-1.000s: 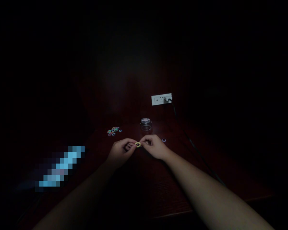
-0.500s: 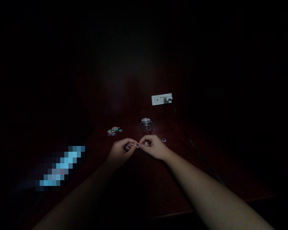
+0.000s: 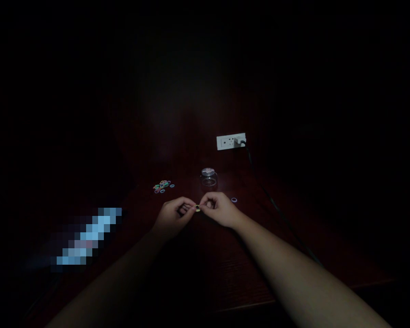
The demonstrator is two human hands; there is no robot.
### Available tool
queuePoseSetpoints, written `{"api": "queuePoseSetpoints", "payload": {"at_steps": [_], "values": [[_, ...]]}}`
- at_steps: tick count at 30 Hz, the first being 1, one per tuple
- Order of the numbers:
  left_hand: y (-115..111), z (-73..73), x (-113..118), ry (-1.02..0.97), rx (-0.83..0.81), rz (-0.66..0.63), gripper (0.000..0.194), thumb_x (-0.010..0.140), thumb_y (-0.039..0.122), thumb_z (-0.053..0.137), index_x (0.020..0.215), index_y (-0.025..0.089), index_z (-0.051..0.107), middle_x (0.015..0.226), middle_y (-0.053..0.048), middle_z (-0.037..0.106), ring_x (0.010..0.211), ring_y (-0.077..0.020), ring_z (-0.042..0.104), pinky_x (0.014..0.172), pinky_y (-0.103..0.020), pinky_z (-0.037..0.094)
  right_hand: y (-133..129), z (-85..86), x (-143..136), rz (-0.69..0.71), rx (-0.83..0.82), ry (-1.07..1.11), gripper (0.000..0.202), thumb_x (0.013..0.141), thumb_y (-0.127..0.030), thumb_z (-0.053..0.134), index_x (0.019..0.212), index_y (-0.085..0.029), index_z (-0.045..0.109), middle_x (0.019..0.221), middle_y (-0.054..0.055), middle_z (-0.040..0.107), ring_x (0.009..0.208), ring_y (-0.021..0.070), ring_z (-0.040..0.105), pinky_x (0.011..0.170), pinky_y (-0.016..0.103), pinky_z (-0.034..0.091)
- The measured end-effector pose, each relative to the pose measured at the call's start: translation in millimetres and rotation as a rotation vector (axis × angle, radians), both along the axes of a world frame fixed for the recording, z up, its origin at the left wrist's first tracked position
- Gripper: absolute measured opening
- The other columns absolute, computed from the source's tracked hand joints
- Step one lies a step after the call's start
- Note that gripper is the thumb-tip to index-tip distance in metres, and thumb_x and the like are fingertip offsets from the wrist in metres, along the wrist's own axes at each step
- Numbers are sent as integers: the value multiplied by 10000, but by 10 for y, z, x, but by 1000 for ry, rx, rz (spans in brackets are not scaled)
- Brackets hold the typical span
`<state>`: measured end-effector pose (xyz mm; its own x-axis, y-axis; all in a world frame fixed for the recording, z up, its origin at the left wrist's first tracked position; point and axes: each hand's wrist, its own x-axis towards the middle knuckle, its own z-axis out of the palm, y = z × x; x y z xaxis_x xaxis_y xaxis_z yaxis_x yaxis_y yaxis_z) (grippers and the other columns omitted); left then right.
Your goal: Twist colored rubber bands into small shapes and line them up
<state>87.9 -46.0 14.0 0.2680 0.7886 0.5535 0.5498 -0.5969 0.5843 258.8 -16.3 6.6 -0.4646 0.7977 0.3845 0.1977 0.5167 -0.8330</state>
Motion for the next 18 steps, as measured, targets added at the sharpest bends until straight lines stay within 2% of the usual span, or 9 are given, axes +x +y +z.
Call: {"api": "queuePoseSetpoints", "payload": {"at_steps": [12, 18], "values": [[2, -2, -7, 12, -15, -1, 139, 730, 242, 497, 775, 158, 598, 710, -17, 618, 617, -90, 557, 558, -177, 442, 10, -8, 3, 3, 12, -6, 135, 701, -255, 521, 689, -125, 554, 490, -40, 402, 447, 58, 330, 415, 179, 254], [18, -18, -12, 17, -21, -5, 151, 735, 253, 493, 783, 152, 594, 718, -22, 618, 619, -92, 559, 561, -178, 448, -2, 22, 11, 25, 47, -8, 101, 693, -182, 490, 706, -121, 570, 548, -18, 470, 486, 68, 374, 458, 185, 294]]}}
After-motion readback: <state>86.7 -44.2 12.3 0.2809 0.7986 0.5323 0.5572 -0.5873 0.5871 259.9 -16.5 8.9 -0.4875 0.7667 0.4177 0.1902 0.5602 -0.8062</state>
